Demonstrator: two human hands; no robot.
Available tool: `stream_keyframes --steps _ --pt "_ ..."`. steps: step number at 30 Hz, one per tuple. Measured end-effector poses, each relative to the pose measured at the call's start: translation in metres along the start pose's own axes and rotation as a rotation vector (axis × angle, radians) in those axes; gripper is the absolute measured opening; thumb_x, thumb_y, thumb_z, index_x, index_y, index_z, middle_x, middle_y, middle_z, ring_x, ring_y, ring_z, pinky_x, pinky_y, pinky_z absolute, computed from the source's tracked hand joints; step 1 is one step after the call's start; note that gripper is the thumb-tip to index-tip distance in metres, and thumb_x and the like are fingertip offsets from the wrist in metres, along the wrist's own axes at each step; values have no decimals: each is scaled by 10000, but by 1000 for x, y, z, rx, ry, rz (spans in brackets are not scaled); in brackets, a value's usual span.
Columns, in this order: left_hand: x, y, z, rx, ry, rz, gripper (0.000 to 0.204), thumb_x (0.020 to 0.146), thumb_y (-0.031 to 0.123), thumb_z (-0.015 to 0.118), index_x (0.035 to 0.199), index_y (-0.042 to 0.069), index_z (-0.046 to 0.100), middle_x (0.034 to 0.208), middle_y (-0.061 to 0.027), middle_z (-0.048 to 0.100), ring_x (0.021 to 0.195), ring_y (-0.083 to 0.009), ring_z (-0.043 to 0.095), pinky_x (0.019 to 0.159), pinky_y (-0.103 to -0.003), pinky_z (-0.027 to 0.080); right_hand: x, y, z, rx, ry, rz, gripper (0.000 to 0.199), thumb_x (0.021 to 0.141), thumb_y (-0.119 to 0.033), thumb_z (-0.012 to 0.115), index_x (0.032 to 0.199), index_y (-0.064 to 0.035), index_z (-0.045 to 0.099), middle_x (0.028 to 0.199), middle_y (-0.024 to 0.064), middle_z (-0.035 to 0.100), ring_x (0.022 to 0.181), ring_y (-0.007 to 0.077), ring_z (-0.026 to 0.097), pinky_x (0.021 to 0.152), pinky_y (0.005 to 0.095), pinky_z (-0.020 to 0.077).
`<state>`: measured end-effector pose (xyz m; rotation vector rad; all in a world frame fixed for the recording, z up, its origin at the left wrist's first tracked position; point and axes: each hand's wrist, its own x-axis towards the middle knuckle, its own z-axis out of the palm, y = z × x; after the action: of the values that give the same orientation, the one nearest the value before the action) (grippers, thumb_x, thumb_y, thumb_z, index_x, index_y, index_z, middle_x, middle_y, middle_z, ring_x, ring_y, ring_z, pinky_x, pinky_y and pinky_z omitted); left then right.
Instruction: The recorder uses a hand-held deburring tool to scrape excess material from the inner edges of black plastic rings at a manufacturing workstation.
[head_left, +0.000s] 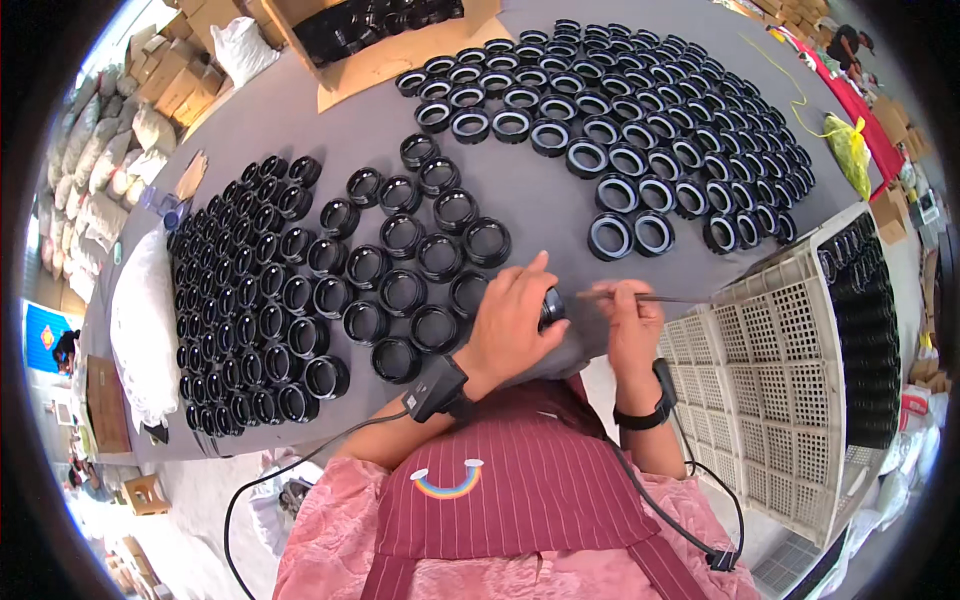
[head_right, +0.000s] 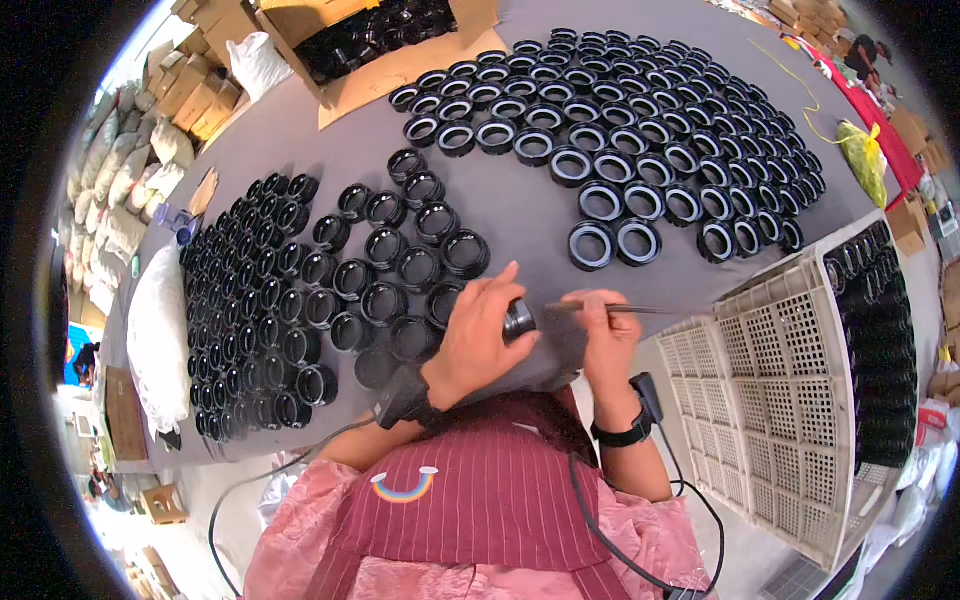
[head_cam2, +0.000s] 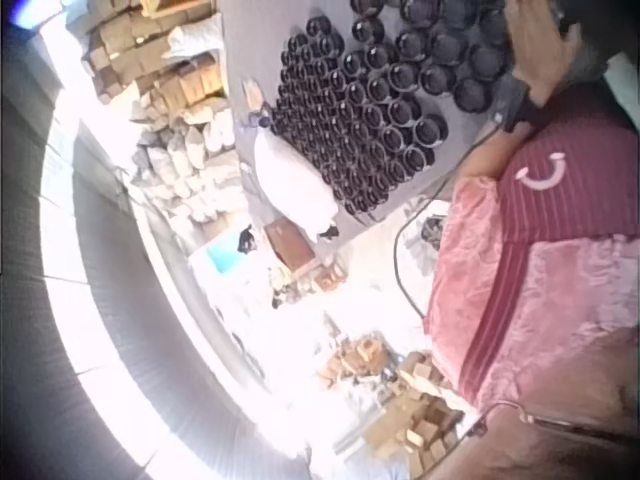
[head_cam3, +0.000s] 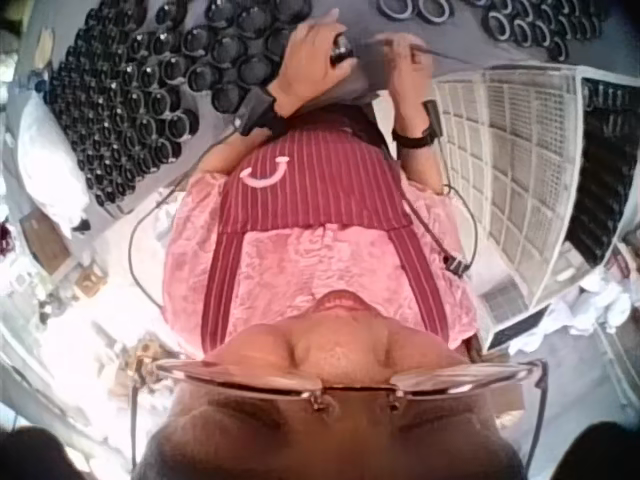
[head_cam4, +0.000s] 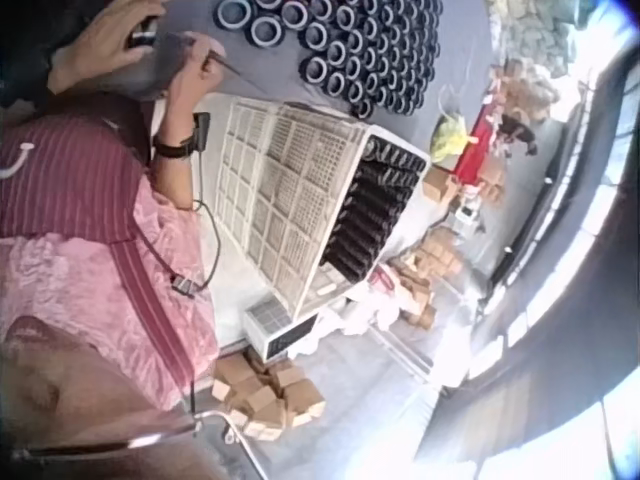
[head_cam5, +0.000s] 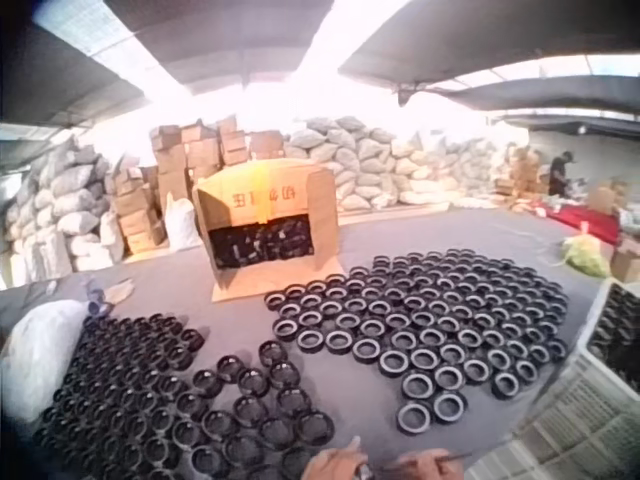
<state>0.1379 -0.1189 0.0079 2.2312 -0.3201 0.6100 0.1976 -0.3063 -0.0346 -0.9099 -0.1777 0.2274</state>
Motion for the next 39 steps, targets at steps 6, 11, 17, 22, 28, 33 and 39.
stream_keyframes --steps 6,11,17,22,28,33,39 --pt "29 -26 15 619 -242 78 629 735 220 801 1294 30 587 1450 -195 493 1258 -358 504 1053 -469 411 53 -34 0 -1194 -58 -779 74 904 -31 675 971 -56 688 959 71 709 1004 273 646 976 429 482" --pt "41 -17 17 618 -124 124 617 746 220 786 1300 38 588 1374 -175 565 1262 -336 520 1064 -478 407 50 -19 -12 -1291 -210 -621 56 902 -117 685 938 -77 669 907 57 692 943 265 661 1087 513 386" --pt "0 12 10 292 -187 134 498 751 223 772 1191 47 618 1299 -146 606 1208 -324 561 1038 -475 419 1 -29 1 -1128 -391 -449 62 906 -129 676 901 -70 657 895 68 698 904 274 677 1122 538 362" --pt "-24 11 5 123 -154 130 414 744 155 792 1105 40 627 1318 -187 574 1174 -381 568 987 -477 451 -14 -17 -7 -701 -296 -256 96 954 -134 645 932 -47 681 932 57 721 956 229 685 1100 527 402" --pt "-39 0 12 13 -97 35 310 753 88 796 1023 32 653 1305 -233 564 1136 -415 589 946 -462 494 -18 -17 -6 -627 -309 -190 107 950 -128 651 918 -36 696 918 70 713 945 230 669 1085 504 421" --pt "-38 2 13 -8 -126 -32 241 780 89 775 990 43 666 1291 -245 571 1118 -418 598 940 -455 496 -18 -22 0 -798 -352 -265 74 919 -96 669 876 -38 686 880 71 693 931 257 656 1052 506 450" --pt "-36 -1 13 26 -154 -5 231 793 105 742 990 49 634 1290 -252 574 1109 -414 597 926 -469 490 -9 -41 -2 -881 -455 -287 28 888 -42 670 871 -29 653 831 90 659 926 290 645 908 452 519"
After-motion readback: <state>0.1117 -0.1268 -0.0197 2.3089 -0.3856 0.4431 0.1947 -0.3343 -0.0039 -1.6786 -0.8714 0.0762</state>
